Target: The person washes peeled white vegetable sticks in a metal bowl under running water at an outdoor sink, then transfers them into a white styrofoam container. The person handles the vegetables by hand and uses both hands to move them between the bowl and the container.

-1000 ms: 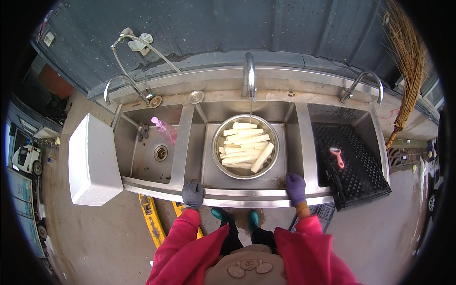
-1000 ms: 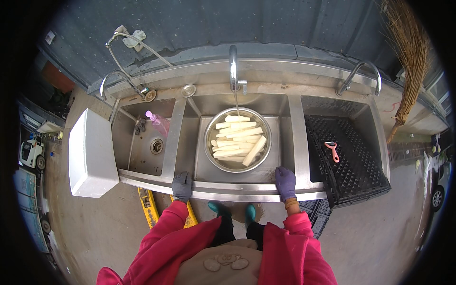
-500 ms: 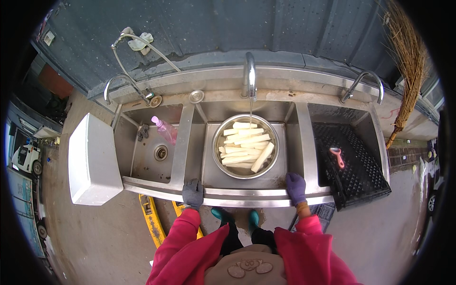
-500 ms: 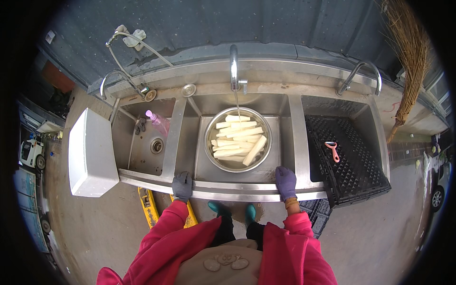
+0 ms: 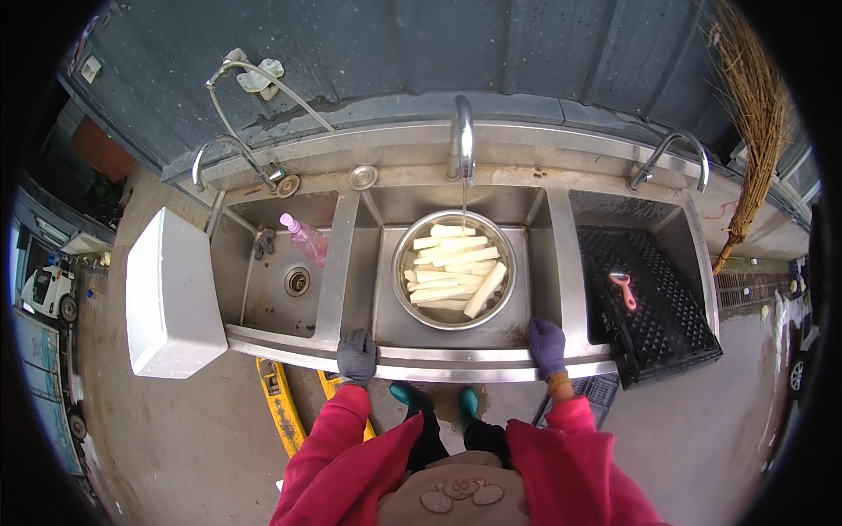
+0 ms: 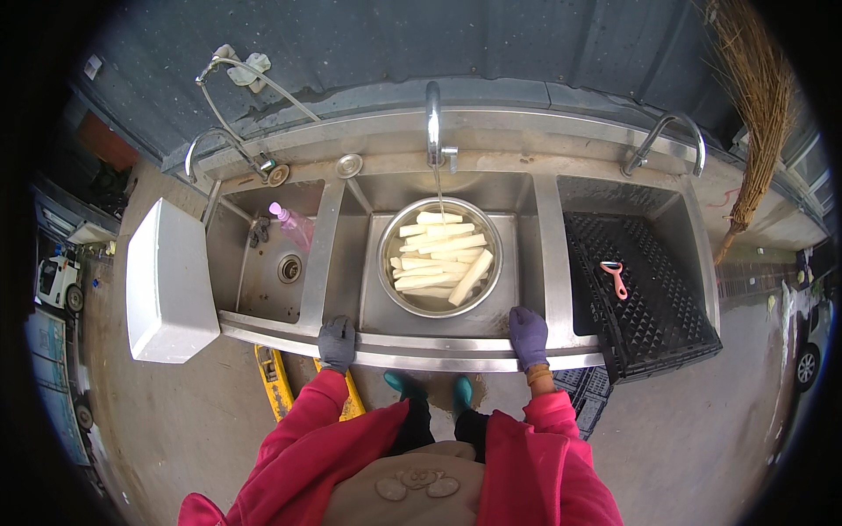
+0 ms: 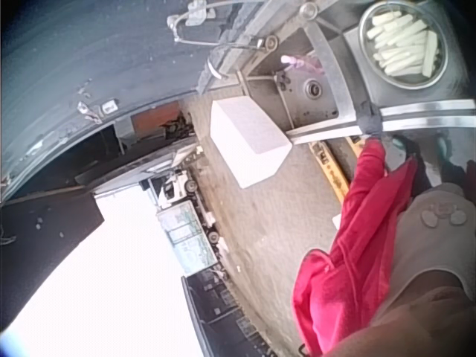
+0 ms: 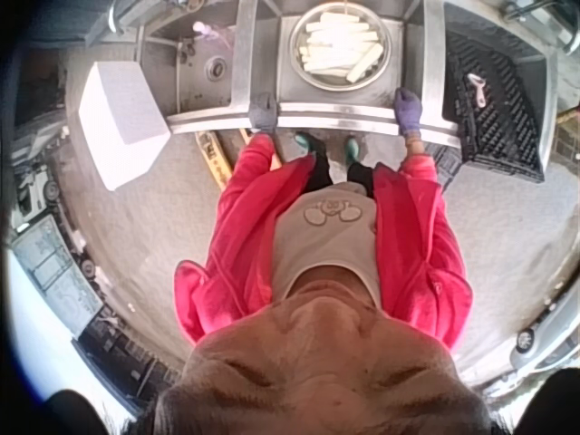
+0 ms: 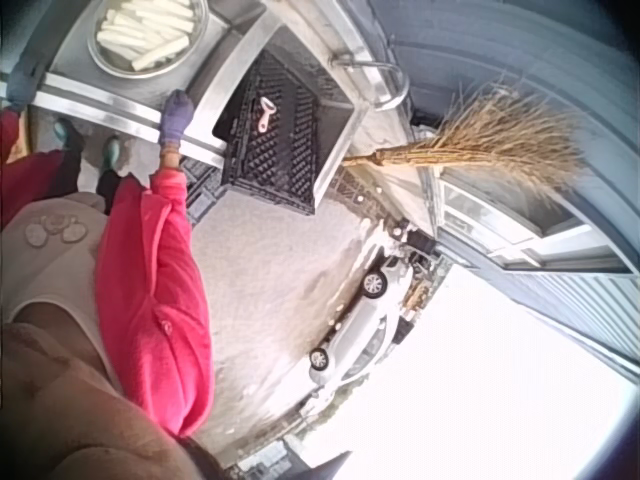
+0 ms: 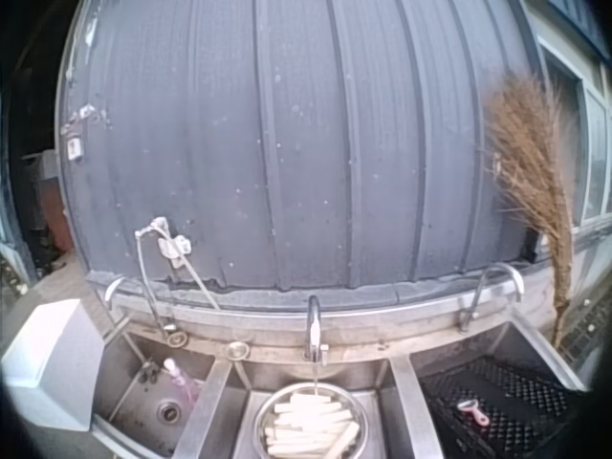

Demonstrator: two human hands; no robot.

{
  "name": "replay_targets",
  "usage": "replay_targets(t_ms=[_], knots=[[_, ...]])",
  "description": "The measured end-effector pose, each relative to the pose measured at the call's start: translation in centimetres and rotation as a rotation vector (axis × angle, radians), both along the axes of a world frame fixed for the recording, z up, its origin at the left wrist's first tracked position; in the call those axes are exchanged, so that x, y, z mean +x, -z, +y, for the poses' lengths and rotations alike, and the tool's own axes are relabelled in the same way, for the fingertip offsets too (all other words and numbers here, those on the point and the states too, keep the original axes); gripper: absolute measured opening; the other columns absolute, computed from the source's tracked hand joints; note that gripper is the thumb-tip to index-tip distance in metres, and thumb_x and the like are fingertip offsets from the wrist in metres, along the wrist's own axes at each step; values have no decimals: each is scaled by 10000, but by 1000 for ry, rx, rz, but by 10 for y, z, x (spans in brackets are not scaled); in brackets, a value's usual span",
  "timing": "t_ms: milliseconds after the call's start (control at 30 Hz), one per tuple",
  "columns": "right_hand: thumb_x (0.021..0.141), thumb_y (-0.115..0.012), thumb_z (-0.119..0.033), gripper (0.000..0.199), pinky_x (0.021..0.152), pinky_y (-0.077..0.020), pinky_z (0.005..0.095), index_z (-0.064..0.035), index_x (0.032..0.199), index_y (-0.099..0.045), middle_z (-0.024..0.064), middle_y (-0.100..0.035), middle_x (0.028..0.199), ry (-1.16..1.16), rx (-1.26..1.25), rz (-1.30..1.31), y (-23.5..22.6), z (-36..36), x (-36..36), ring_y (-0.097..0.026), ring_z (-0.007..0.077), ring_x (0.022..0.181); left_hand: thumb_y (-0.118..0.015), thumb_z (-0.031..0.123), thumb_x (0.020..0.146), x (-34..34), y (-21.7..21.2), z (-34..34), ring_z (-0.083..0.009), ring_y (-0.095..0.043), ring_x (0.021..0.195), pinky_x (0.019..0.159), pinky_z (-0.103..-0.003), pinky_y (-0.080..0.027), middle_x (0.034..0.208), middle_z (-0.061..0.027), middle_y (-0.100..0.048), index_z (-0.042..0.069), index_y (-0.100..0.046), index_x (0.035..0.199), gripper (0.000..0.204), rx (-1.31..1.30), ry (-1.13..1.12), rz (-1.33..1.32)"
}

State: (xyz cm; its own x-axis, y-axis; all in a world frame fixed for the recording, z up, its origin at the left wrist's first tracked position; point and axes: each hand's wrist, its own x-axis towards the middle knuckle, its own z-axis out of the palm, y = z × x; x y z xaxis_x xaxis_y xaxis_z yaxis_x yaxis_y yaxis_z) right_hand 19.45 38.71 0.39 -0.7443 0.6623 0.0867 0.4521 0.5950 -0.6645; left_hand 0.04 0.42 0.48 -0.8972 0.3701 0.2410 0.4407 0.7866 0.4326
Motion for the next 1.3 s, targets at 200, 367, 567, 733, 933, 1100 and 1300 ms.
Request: replay_targets(t_ms=[200, 367, 567, 733, 933, 1100, 1300], knots=[[904, -593, -243, 225, 725, -498, 468, -49, 901, -707, 188, -668, 838, 6, 4, 24, 2, 0, 0, -630, 398, 815, -580, 170, 835, 1, 1, -1, -399, -616, 895, 825, -493, -486, 996, -180, -679, 39, -664, 979, 211, 22, -9, 25], [904, -592, -245, 225, 724, -498, 470, -52, 898, -707, 188, -664, 828, 2, 17, 32, 3, 0, 0, -626, 400, 815, -575, 131, 802, 2, 0, -2, -393, -615, 914, 832, -490, -487, 1013, -175, -678, 44, -663, 985, 221, -9, -15, 4], [903, -586, -248, 230, 720, -497, 475, -52, 889, -706, 192, -668, 842, 10, 5, 17, 1, -1, 0, -626, 406, 814, -575, 124, 799, 2, -1, -2, -389, -612, 920, 833, -489, -488, 1017, -168, -675, 54, -663, 968, 204, -3, -12, -6], [902, -585, -245, 230, 721, -496, 474, -50, 893, -705, 194, -667, 846, 13, 3, 2, -1, -1, 0, -626, 408, 813, -574, 126, 800, 2, -2, -1, -389, -612, 916, 828, -488, -491, 1007, -163, -676, 66, -662, 949, 183, 1, -13, 3], [900, -586, -239, 223, 727, -499, 474, -52, 903, -708, 195, -670, 855, 0, 17, 17, 1, -1, 0, -627, 409, 815, -573, 138, 799, 3, -8, 2, -393, -600, 872, 791, -497, -481, 933, -163, -659, 62, -630, 878, 123, 12, -15, 9], [902, -588, -246, 226, 734, -500, 476, -56, 906, -709, 194, -671, 862, 8, -3, 14, 2, 0, 0, -628, 410, 823, -571, 146, 799, 3, -10, 4, -395, -586, 830, 757, -506, -467, 873, -160, -635, 66, -599, 824, 88, 4, -13, 36], [905, -589, -254, 227, 731, -498, 477, -62, 910, -711, 191, -672, 856, -2, 2, -19, -1, 0, 0, -630, 406, 820, -562, 147, 803, 3, -9, 4, -393, -585, 824, 750, -502, -465, 867, -156, -632, 75, -598, 815, 82, 32, 1, 76]])
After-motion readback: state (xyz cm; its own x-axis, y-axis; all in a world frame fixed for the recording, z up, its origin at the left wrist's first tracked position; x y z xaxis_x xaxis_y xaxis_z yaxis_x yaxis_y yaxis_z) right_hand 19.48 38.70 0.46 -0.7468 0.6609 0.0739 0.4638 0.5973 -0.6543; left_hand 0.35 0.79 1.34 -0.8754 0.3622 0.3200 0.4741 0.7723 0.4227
